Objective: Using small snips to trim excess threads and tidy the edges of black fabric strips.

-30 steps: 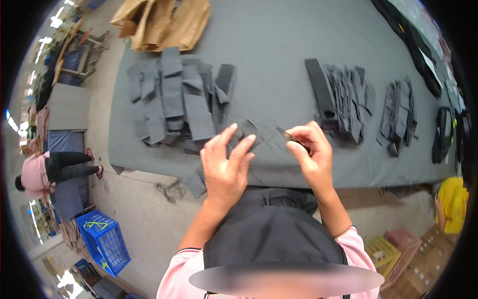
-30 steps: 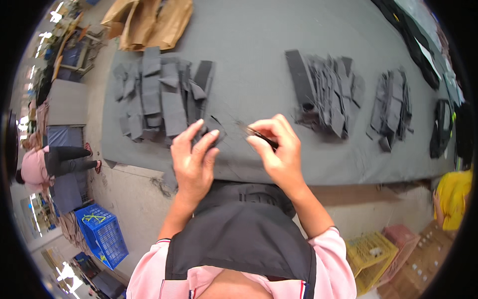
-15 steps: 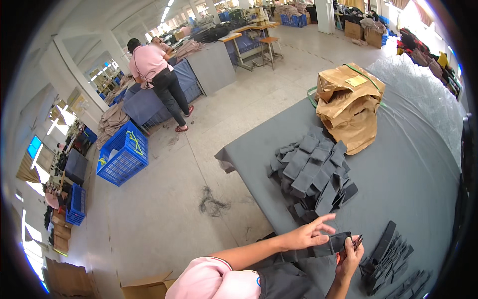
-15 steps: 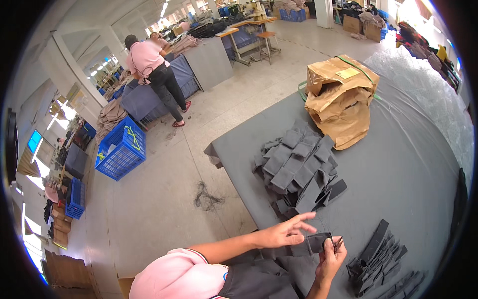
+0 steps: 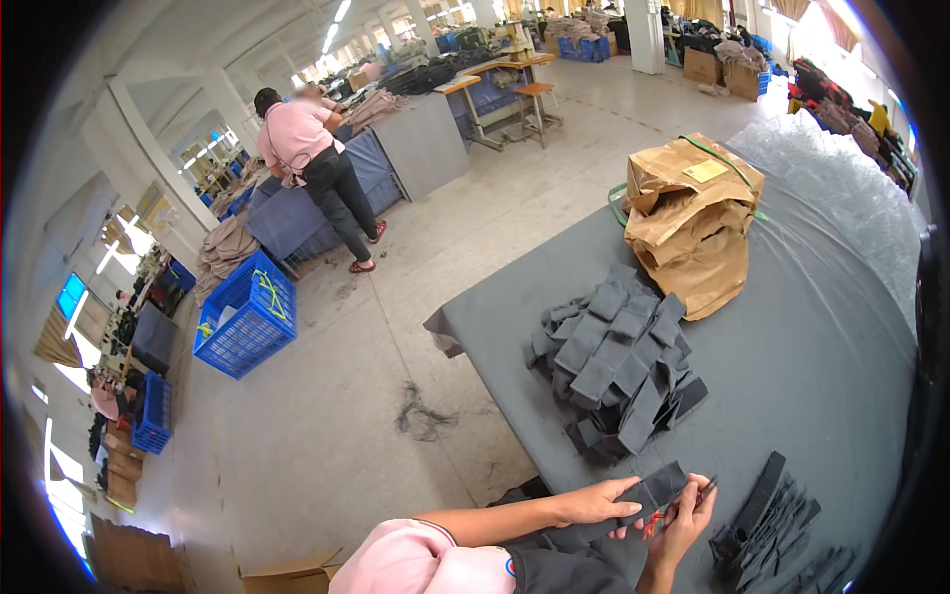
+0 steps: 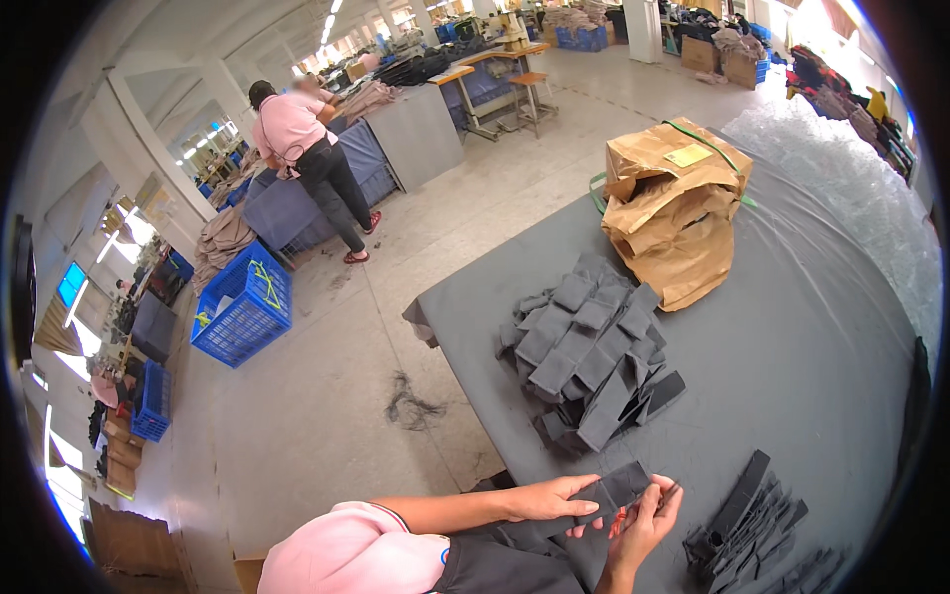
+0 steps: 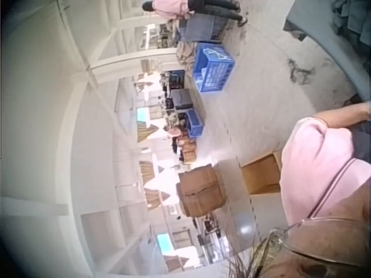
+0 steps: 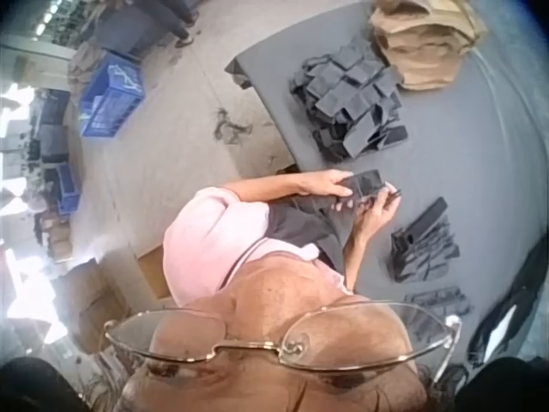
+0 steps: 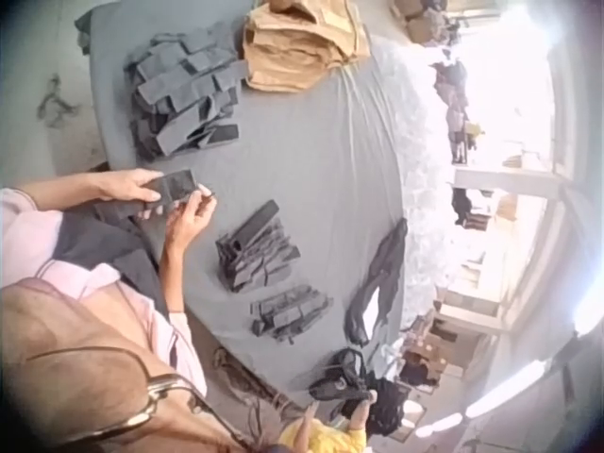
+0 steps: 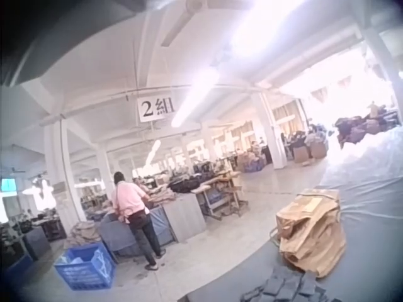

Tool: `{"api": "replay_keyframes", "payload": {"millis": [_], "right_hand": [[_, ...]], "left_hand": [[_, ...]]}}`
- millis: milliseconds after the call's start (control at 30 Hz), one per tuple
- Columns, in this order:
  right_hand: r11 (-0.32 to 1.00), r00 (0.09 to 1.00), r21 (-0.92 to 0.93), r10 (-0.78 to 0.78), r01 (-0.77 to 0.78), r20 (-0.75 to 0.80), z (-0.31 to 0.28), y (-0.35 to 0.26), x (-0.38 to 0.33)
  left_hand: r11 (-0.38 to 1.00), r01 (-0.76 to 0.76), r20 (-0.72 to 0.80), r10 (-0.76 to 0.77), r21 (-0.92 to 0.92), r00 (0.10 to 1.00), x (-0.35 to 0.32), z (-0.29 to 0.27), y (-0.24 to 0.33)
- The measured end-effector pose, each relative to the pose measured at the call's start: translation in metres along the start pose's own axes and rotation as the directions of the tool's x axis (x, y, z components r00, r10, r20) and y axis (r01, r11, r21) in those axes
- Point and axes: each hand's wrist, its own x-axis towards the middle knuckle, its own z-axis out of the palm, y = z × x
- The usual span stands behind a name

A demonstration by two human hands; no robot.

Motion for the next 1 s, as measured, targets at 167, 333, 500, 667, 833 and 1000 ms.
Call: {"api": "replay_keyframes", "payload": {"millis": [167, 333, 500, 667, 833, 1000], "right_hand": [[0.89, 0.949, -0.332, -0.303, 0.314, 0.084, -0.017, 0.017, -0.003], [0.808, 0.92, -0.441, -0.324, 0.39, 0.219, -0.021, 0.03, 0.008], [0.904, 0.973, -0.369, -0.17, 0.216, 0.153, -0.019, 0.028, 0.013], [0.914, 0.972, -0.352, -0.144, 0.203, 0.186, -0.018, 0.023, 0.019], [0.941, 0.982, -0.314, -0.075, 0.127, 0.174, -0.02, 0.02, 0.023], [0.955, 0.977, -0.268, -0.074, 0.127, 0.199, -0.026, 0.031, 0.027]], "left_hand": [[0.999, -0.051, -0.076, 0.051, 0.002, 0.996, 0.009, 0.004, 0.006], [0.999, -0.026, -0.131, 0.031, 0.039, 0.991, 0.025, 0.008, -0.003], [1.0, -0.001, -0.109, -0.001, -0.011, 0.994, 0.027, 0.004, 0.002], [0.985, 0.007, -0.104, -0.025, -0.174, 0.994, 0.035, -0.007, -0.011], [0.983, -0.02, -0.062, 0.009, -0.181, 0.998, 0.036, -0.009, -0.005], [0.978, -0.03, -0.048, 0.02, -0.208, 0.999, 0.035, -0.014, -0.006]]}}
